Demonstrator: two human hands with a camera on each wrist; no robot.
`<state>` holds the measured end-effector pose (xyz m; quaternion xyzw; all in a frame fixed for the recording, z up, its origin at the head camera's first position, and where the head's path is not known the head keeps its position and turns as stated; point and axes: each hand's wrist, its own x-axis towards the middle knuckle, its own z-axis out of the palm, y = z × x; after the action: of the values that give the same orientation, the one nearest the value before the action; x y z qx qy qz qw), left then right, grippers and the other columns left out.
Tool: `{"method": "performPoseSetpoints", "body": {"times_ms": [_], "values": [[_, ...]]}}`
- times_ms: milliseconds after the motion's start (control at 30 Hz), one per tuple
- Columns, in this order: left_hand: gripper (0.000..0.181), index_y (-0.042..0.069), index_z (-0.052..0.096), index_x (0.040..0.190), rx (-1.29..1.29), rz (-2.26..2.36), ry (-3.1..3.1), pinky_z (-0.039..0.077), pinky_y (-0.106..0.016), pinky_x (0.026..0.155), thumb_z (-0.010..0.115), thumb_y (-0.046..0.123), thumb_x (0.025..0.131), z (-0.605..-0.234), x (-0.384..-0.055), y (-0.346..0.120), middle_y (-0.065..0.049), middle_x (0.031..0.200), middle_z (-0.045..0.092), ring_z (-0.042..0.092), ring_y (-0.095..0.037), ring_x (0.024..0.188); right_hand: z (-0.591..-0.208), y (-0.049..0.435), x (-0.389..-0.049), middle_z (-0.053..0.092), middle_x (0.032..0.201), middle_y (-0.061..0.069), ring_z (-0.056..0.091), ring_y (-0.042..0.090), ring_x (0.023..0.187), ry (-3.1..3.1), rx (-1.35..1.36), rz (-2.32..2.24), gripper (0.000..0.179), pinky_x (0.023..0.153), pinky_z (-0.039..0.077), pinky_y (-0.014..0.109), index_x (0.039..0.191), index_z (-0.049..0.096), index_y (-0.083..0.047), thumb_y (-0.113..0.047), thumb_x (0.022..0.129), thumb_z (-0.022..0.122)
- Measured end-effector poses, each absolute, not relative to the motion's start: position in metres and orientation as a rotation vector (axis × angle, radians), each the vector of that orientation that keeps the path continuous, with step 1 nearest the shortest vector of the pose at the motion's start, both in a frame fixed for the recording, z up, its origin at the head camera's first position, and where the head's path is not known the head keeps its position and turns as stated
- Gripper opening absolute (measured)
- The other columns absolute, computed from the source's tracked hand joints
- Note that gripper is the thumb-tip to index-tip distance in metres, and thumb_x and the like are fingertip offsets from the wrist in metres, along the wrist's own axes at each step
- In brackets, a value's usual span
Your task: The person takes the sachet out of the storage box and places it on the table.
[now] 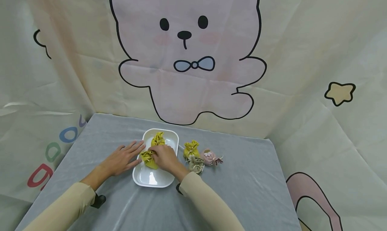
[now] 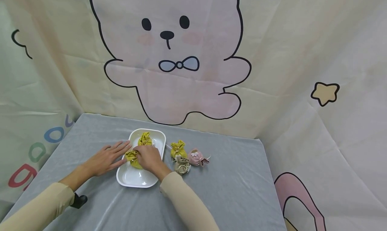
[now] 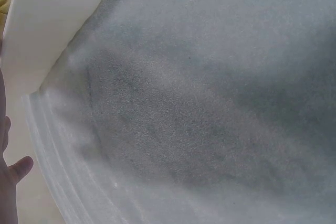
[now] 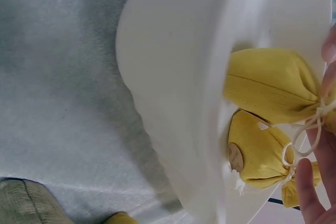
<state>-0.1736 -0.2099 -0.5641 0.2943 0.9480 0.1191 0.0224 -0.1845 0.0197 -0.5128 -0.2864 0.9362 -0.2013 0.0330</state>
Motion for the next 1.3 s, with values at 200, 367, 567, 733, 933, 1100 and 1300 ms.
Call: {"method": "performPoseSetpoints", "body": {"times_ms": [200,367,567,733,933,1100,1300], "values": [[0.066,0.014,0.036,0.156,0.903,0.349,2.941,0.036,-0.066,0.102,0.055,0.045,0.1,-0.563,-0.173,-0.209,-0.009,0.161,0.033,0.033,-0.036,0.144,-0.512,0.025,-0.182,0.075,0.106,-0.006,0.07,0.014,0.095,2.943,-0.887,-0.637,0.024,0.078,0.054,0.031,0.114,0.076,-0.018,-0.013,0.093,0.068],[0.067,0.015,0.035,0.156,0.894,0.341,2.941,0.035,-0.066,0.102,0.056,0.045,0.1,-0.564,-0.174,-0.209,-0.009,0.161,0.032,0.033,-0.036,0.144,-0.505,0.032,-0.178,0.075,0.105,-0.005,0.07,0.013,0.092,2.985,-0.93,-0.683,0.023,0.078,0.054,0.03,0.114,0.076,-0.016,-0.014,0.093,0.069],[0.067,0.014,0.036,0.155,0.916,0.334,2.947,0.035,-0.065,0.102,0.056,0.045,0.1,-0.564,-0.174,-0.21,-0.009,0.16,0.033,0.033,-0.036,0.144,-0.498,0.044,-0.175,0.075,0.107,-0.006,0.07,0.008,0.094,3.017,-0.978,-0.703,0.024,0.081,0.054,0.026,0.117,0.075,-0.017,-0.016,0.094,0.069],[0.066,0.013,0.037,0.155,0.93,0.331,2.949,0.036,-0.065,0.102,0.056,0.044,0.1,-0.564,-0.174,-0.21,-0.009,0.16,0.034,0.033,-0.036,0.144,-0.487,0.053,-0.17,0.075,0.106,-0.004,0.068,0.005,0.083,3.013,-0.988,-0.771,0.024,0.073,0.053,0.024,0.117,0.075,-0.016,-0.015,0.094,0.069],[0.067,0.012,0.037,0.155,0.925,0.338,2.942,0.036,-0.065,0.102,0.058,0.043,0.099,-0.564,-0.174,-0.21,-0.01,0.16,0.034,0.034,-0.037,0.144,-0.482,0.064,-0.166,0.076,0.103,-0.001,0.059,0.005,0.069,3.041,-0.989,-0.841,0.023,0.064,0.049,0.024,0.115,0.075,-0.015,-0.014,0.092,0.071],[0.067,0.013,0.036,0.155,0.915,0.346,2.932,0.035,-0.066,0.103,0.057,0.043,0.1,-0.565,-0.174,-0.21,-0.01,0.16,0.033,0.032,-0.037,0.145,-0.48,0.072,-0.164,0.076,0.104,0.001,0.064,0.008,0.07,3.11,-0.981,-0.882,0.023,0.065,0.052,0.028,0.114,0.075,-0.012,-0.012,0.091,0.072],[0.066,0.013,0.036,0.156,0.921,0.352,2.928,0.034,-0.066,0.103,0.056,0.043,0.1,-0.565,-0.175,-0.21,-0.01,0.161,0.032,0.031,-0.037,0.145,-0.475,0.085,-0.161,0.076,0.105,0.004,0.073,0.018,0.086,3.145,-0.95,-1.068,0.024,0.075,0.057,0.034,0.112,0.075,-0.008,-0.007,0.089,0.073]]}}
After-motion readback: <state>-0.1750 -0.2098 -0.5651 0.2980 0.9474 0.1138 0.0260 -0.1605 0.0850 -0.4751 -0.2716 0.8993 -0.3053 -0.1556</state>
